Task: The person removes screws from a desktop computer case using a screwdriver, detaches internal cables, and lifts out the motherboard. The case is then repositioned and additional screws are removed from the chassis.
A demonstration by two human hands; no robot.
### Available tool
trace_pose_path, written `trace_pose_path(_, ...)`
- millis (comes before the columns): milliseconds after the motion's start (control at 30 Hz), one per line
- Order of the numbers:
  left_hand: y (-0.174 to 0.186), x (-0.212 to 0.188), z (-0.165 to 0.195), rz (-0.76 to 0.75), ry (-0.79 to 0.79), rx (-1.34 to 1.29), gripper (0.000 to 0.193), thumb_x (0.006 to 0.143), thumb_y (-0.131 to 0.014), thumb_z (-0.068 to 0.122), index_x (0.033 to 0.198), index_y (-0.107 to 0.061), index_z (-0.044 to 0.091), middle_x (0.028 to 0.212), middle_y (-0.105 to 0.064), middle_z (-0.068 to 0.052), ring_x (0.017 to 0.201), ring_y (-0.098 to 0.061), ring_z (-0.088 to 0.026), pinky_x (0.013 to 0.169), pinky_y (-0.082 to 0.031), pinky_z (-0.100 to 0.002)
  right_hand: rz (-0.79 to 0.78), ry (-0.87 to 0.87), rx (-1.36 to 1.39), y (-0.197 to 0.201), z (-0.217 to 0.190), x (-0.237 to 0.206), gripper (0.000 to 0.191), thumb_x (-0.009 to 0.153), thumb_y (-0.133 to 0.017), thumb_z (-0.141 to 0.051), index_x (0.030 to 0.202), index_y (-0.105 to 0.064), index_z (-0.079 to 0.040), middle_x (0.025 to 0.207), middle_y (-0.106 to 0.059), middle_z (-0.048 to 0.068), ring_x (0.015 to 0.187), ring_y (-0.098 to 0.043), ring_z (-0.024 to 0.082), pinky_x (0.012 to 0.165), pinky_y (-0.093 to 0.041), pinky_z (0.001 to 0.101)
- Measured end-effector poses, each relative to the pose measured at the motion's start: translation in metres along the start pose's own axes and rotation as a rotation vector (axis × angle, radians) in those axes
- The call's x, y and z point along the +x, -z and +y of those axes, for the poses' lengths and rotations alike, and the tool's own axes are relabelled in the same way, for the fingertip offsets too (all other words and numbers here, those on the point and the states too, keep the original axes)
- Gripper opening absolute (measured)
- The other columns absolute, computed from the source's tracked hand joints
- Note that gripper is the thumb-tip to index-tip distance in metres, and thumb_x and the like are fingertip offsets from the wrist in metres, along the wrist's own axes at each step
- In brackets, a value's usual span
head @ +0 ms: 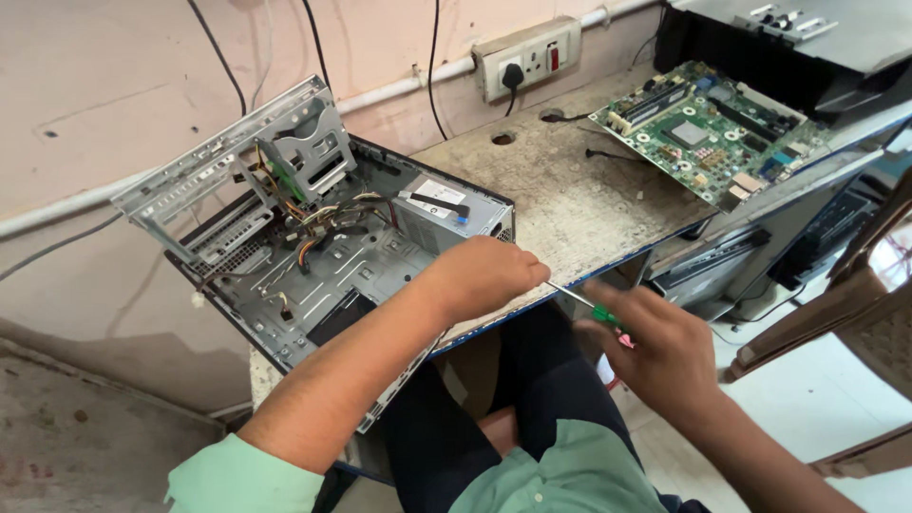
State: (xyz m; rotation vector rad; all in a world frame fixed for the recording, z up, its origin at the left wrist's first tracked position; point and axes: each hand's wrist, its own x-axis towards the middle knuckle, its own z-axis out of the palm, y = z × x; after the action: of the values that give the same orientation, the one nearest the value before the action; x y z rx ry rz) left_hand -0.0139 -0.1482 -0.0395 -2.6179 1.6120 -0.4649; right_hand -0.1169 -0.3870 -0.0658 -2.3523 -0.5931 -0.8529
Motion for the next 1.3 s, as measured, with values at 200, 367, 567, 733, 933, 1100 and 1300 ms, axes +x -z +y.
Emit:
trace_pose_path(200, 0.003, 0.001, 0.001, 0.037, -0.025, 0.034, 0.010, 0.088, -0.059, 0.013, 0.082, -0.063, 0.007, 0.075, -0.069, -0.012, 0.074, -0.072, -0.035, 0.063, -0.056, -0.048, -0.193, -0.194, 0.055, 0.002, 0.003, 0.003, 0.025, 0.089, -0.073, -0.028, 0.111, -0.078, -0.016, 0.074, -0.071, 0.008, 0.059, -0.068, 0.028, 0.056, -0.052, 0.0376)
trace_pose_path(367, 0.005, -0.001, 0.004, 0.065, -0.042, -0.006, 0.009, 0.088, -0.058, 0.012, 0.084, -0.062, 0.006, 0.075, -0.070, -0.013, 0.074, -0.072, -0.035, 0.061, -0.056, -0.047, -0.208, -0.245, 0.132, -0.003, 0.010, 0.005, 0.031, 0.087, -0.072, -0.031, 0.114, -0.076, -0.016, 0.072, -0.072, 0.008, 0.059, -0.068, 0.026, 0.056, -0.053, 0.0368)
trace_pose_path(567, 0.006, 0.000, 0.003, 0.108, -0.045, 0.019, 0.008, 0.087, -0.059, 0.012, 0.082, -0.062, 0.007, 0.077, -0.071, -0.012, 0.075, -0.073, -0.033, 0.064, -0.057, -0.045, -0.046, -0.041, -0.034, -0.009, 0.018, 0.000, 0.030, 0.086, -0.074, -0.032, 0.111, -0.078, -0.016, 0.082, -0.073, 0.009, 0.066, -0.066, 0.027, 0.059, -0.051, 0.0384)
trace_pose_path(733, -0.003, -0.002, 0.005, 0.051, -0.035, 0.128, 0.006, 0.086, -0.060, 0.013, 0.083, -0.063, 0.008, 0.074, -0.071, -0.009, 0.071, -0.073, -0.031, 0.060, -0.058, -0.044, -0.435, -0.360, 0.417, -0.005, 0.022, 0.003, 0.033, 0.094, -0.067, -0.028, 0.125, -0.070, -0.018, 0.074, -0.074, 0.002, 0.063, -0.071, 0.019, 0.061, -0.056, 0.0331)
trace_pose_path(933, -0.011, -0.002, 0.007, 0.453, -0.259, 0.169, 0.016, 0.084, -0.059, 0.012, 0.097, -0.062, 0.002, 0.085, -0.070, -0.008, 0.077, -0.072, -0.025, 0.072, -0.060, -0.037, -0.065, -0.131, -0.118, -0.012, 0.014, -0.005, 0.026, 0.087, -0.079, -0.028, 0.111, -0.081, -0.019, 0.074, -0.070, 0.011, 0.061, -0.063, 0.025, 0.059, -0.049, 0.0380)
trace_pose_path(1100, -0.009, -0.002, 0.006, 0.187, -0.175, 0.246, 0.005, 0.086, -0.061, 0.014, 0.086, -0.063, 0.009, 0.071, -0.067, -0.005, 0.066, -0.071, -0.025, 0.058, -0.057, -0.039, -0.307, -0.350, 0.335, -0.010, 0.019, 0.000, 0.033, 0.091, -0.071, -0.026, 0.120, -0.074, -0.012, 0.078, -0.072, 0.008, 0.063, -0.070, 0.022, 0.061, -0.055, 0.0323)
trace_pose_path(1300, -0.005, -0.002, 0.005, 0.186, -0.142, 0.163, 0.006, 0.085, -0.060, 0.013, 0.088, -0.062, 0.008, 0.073, -0.068, -0.007, 0.068, -0.071, -0.027, 0.058, -0.057, -0.040, -0.247, -0.279, 0.201, -0.005, 0.016, 0.004, 0.042, 0.080, -0.082, -0.028, 0.121, -0.076, -0.018, 0.072, -0.070, 0.009, 0.058, -0.061, 0.018, 0.057, -0.050, 0.0321)
